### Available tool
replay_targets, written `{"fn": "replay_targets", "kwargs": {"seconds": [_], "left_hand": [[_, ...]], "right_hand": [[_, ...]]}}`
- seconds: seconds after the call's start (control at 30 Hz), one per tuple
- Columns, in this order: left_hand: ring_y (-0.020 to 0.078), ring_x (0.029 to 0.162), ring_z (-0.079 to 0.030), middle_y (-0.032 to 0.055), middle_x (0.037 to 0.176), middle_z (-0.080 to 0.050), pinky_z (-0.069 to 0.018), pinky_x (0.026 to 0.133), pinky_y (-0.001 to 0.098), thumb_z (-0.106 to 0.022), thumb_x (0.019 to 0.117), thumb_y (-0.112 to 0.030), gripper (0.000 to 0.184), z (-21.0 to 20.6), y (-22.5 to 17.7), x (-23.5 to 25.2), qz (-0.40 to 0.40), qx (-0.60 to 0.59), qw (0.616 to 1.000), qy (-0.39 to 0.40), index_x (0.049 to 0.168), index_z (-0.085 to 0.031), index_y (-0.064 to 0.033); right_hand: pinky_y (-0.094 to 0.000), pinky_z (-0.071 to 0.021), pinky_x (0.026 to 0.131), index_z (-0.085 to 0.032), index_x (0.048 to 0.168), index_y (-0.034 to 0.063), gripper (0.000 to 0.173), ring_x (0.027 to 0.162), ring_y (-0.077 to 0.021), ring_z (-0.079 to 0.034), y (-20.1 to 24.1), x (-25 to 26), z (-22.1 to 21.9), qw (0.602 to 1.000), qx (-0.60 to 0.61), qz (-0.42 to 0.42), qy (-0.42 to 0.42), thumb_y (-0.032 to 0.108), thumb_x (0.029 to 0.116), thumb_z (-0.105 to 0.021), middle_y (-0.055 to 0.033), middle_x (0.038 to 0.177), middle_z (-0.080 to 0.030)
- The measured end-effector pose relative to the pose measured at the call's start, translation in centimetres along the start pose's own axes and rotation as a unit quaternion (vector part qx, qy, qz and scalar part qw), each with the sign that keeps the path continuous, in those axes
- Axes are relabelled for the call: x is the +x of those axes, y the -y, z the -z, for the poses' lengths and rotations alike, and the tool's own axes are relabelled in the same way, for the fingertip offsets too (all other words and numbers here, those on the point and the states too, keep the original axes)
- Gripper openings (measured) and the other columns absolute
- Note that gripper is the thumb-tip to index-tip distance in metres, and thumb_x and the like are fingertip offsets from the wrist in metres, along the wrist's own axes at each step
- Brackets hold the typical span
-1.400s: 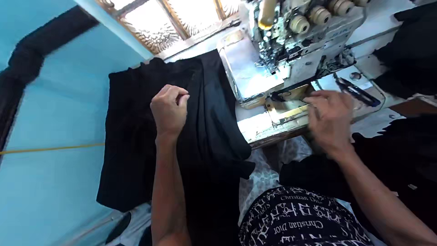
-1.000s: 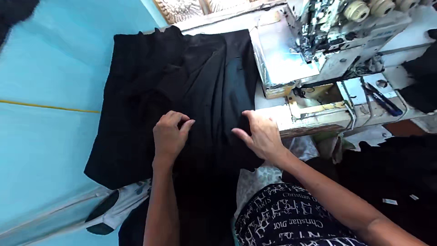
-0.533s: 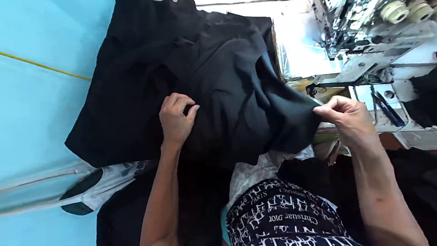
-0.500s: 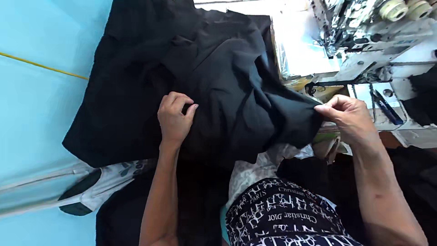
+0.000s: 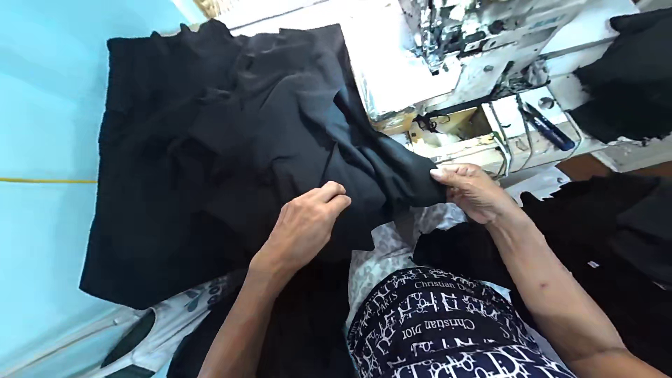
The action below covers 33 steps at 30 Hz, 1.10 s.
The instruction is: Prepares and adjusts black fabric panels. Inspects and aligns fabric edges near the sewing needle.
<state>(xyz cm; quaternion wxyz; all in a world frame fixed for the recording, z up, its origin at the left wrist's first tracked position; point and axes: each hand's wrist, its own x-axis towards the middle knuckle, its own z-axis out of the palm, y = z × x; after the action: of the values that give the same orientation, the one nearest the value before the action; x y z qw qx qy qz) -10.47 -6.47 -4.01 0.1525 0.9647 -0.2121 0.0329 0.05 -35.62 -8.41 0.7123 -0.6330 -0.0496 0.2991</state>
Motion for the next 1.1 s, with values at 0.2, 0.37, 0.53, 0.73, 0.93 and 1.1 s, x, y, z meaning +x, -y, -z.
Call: {"fn": "replay_targets", "kwargs": {"seconds": [0.2, 0.37, 0.53, 0.73, 0.93, 1.1], "left_hand": [[0.0305, 0.077, -0.066, 0.0115, 0.080, -0.063, -0.0539, 0.065, 0.0464, -0.069, 0.0885, -0.002, 0.004, -0.3, 1.7, 0.6, -0.004, 0.045, 0.998, 0.040, 0.085, -0.071, -0.0023], [0.0319, 0.109, -0.065, 0.0060, 0.086, -0.071, -0.0485, 0.093, 0.0488, -0.062, 0.0954, -0.020, 0.022, 1.5, 0.1, 1.0, -0.035, -0.004, 0.999, -0.028, 0.082, -0.073, -0.0074], [0.0054, 0.098, -0.067, 0.0001, 0.092, -0.069, -0.0522, 0.100, 0.0261, -0.058, 0.1053, -0.021, 0.019, 3.4, -5.3, 3.8, -0.171, -0.336, 0.925, -0.051, 0.094, -0.064, -0.0070], [-0.0002, 0.094, -0.063, -0.0066, 0.097, -0.065, -0.0535, 0.082, 0.0148, -0.070, 0.0947, -0.012, 0.003, 1.1, -4.4, 6.7, -0.053, -0.313, 0.928, -0.194, 0.094, -0.071, -0.0091], [-0.0010, 0.088, -0.063, -0.0085, 0.097, -0.064, -0.0549, 0.076, 0.0135, -0.072, 0.0897, -0.002, 0.011, 0.0, -3.3, 6.4, 0.029, -0.344, 0.909, -0.234, 0.097, -0.074, -0.0098], [-0.0008, 0.082, -0.063, -0.0097, 0.093, -0.065, -0.0552, 0.072, 0.0139, -0.074, 0.0879, -0.003, 0.013, 0.0, -3.1, 6.0, 0.038, -0.375, 0.900, -0.219, 0.096, -0.075, -0.0123]], "right_hand": [[-0.0236, -0.0577, 0.073, -0.070, 0.096, 0.0020, 0.014, 0.075, -0.0041, -0.067, 0.8, 1.6, -1.2, 0.998, 0.013, 0.056, -0.027, 0.000, 0.0999, -0.056, 0.0002, 0.083, -0.071], [-0.0190, -0.0547, 0.069, -0.065, 0.095, 0.0035, 0.013, 0.070, -0.0013, -0.063, 1.2, 2.1, -2.2, 0.991, 0.075, 0.103, -0.041, -0.009, 0.0920, -0.062, 0.0031, 0.079, -0.066], [-0.0183, -0.0539, 0.057, -0.068, 0.096, 0.0050, 0.011, 0.063, -0.0020, -0.062, 1.3, 0.1, -5.2, 0.981, 0.158, 0.110, 0.001, -0.001, 0.0986, -0.059, 0.0004, 0.076, -0.067], [-0.0185, -0.0559, 0.063, -0.070, 0.106, 0.0009, 0.019, 0.067, -0.0008, -0.065, 1.7, -0.6, -7.6, 0.966, 0.228, 0.113, 0.041, -0.005, 0.0995, -0.054, 0.0004, 0.080, -0.071], [-0.0181, -0.0564, 0.069, -0.072, 0.107, -0.0015, 0.023, 0.072, -0.0006, -0.066, 1.1, -0.2, -8.2, 0.963, 0.246, 0.098, 0.053, -0.012, 0.0960, -0.055, -0.0010, 0.084, -0.074], [-0.0176, -0.0561, 0.068, -0.072, 0.107, -0.0017, 0.021, 0.071, -0.0006, -0.066, 0.7, -0.1, -8.2, 0.965, 0.241, 0.093, 0.044, -0.010, 0.0958, -0.057, -0.0010, 0.082, -0.074]]}}
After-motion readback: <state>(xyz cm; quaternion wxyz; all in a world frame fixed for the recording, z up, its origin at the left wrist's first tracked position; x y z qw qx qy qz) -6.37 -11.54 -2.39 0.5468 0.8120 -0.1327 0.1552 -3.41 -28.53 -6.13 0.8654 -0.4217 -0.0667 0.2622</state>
